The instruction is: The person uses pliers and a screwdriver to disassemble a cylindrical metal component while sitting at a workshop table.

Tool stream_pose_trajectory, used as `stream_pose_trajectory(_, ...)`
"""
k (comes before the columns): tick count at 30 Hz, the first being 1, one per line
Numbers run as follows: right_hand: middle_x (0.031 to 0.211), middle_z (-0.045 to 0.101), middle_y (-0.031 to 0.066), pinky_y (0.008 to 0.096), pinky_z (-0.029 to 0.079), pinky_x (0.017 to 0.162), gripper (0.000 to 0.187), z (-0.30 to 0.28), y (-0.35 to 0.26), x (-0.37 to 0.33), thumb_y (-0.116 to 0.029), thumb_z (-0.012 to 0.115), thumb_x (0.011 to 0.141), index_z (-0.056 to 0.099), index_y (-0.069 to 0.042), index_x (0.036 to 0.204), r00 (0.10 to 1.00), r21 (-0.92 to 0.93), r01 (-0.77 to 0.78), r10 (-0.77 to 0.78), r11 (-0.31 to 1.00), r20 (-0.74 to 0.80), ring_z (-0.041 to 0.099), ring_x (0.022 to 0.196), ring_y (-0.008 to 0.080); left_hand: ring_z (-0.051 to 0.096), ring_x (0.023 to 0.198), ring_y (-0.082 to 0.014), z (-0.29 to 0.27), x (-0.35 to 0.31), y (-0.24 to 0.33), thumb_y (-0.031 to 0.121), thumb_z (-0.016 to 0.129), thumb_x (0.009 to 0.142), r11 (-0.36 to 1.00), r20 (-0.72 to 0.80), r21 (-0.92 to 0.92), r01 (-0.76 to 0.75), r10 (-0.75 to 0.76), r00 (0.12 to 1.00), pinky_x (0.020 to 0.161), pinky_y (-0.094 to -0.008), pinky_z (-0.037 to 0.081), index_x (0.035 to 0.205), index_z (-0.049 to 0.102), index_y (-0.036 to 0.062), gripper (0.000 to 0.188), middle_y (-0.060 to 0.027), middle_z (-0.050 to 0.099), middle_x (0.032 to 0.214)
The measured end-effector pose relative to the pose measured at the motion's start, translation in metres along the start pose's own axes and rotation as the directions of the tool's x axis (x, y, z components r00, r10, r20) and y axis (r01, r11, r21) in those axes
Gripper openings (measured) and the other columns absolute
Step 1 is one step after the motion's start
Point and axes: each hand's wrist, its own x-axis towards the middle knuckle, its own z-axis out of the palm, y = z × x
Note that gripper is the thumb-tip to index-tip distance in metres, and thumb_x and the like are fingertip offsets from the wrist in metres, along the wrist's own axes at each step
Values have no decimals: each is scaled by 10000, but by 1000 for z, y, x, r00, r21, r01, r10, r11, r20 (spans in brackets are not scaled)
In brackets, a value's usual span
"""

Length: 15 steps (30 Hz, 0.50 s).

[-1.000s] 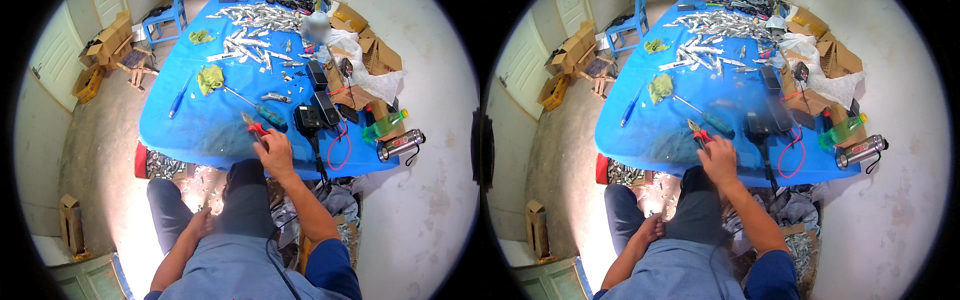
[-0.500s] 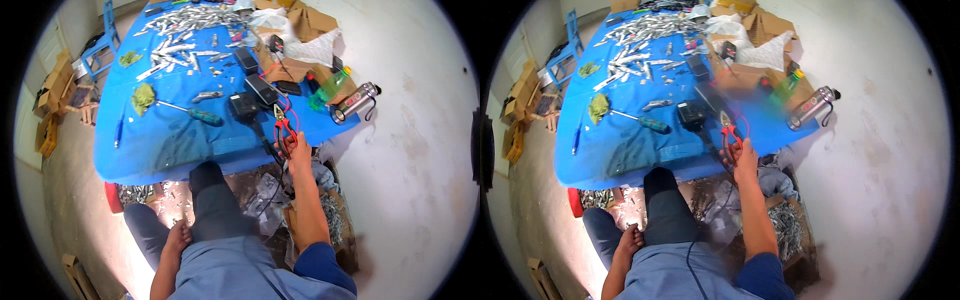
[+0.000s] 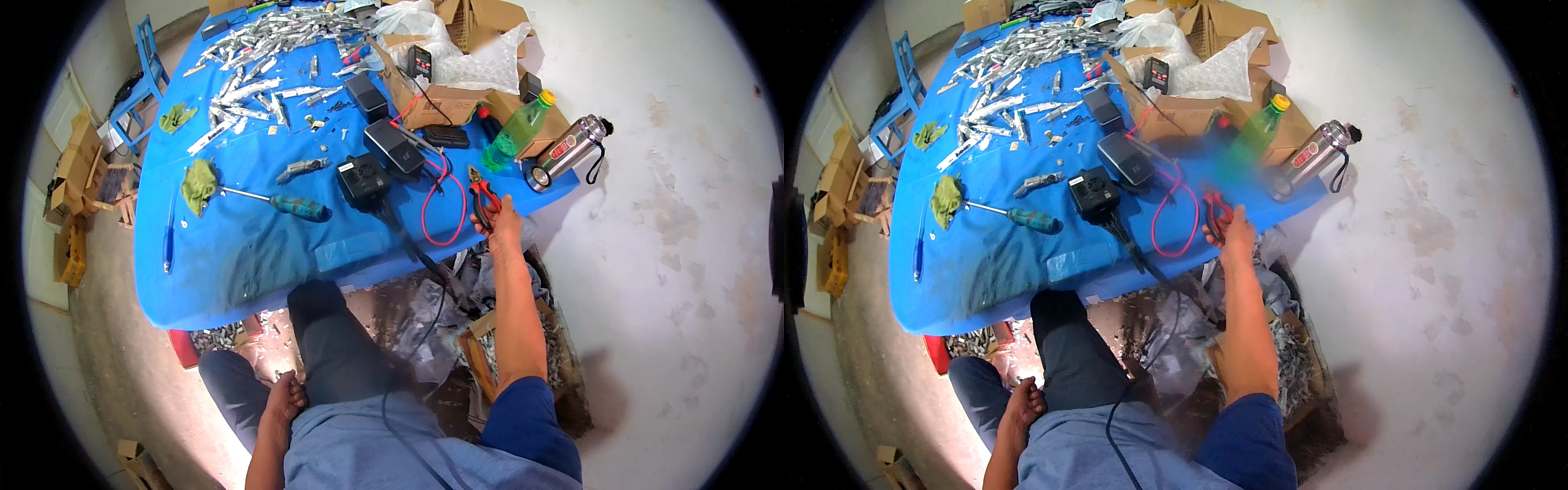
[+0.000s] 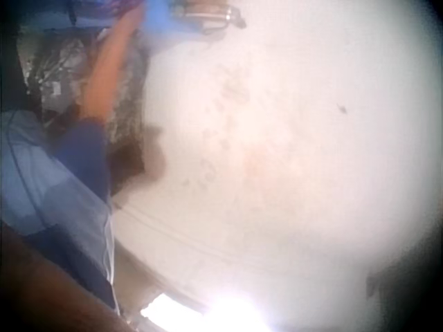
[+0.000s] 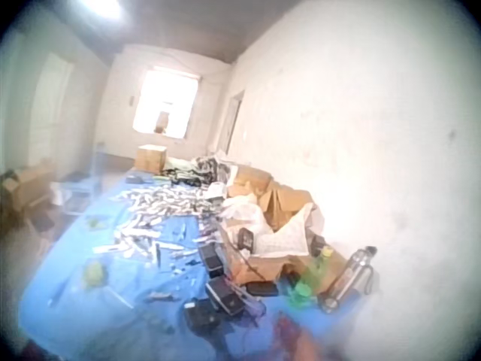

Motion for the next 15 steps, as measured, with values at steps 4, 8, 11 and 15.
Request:
stream_pose_trajectory(4, 750, 671, 156, 329, 452, 505, 476, -10, -2, 16, -436, 455, 997, 610, 11, 952, 994, -295, 91, -102, 951, -23, 634, 590, 223, 256, 407, -122, 4, 2, 2, 318, 581, 932, 1000, -7, 19, 21, -21, 1000, 407, -285, 234, 675, 432, 183, 326, 44, 283, 508)
stream_pose_trajectory(8, 856, 697, 192, 389, 515, 707, 430, -27, -2, 34, -393, 544, 942, 687, 12, 946, 926, -778, 259, -376, 573, 31, 682, 770, 313, 251, 407, -116, 12, 8, 4, 315, 574, 931, 998, -29, 22, 52, -51, 998, 407, -284, 227, 668, 426, 189, 327, 50, 278, 510)
stream_pose_trajectory(11, 951, 698, 202, 418, 505, 798, 352, -38, -7, 46, -351, 611, 897, 691, -20, 988, 812, -783, 415, -577, 464, 89, 660, 885, 381, 244, 404, -106, 22, 9, 7, 313, 565, 934, 996, -56, 55, 71, -68, 996, 405, -275, 223, 663, 417, 198, 330, 54, 277, 513)
stream_pose_trajectory(15, 964, 687, 165, 351, 516, 815, 492, -21, -39, 51, -285, 763, 835, 603, 60, 1147, 692, -625, 597, -717, 503, 83, 655, 864, 249, 230, 393, -93, 25, 8, 11, 316, 559, 938, 993, -21, 99, 66, -64, 998, 393, -261, 213, 657, 407, 209, 337, 59, 283, 514)
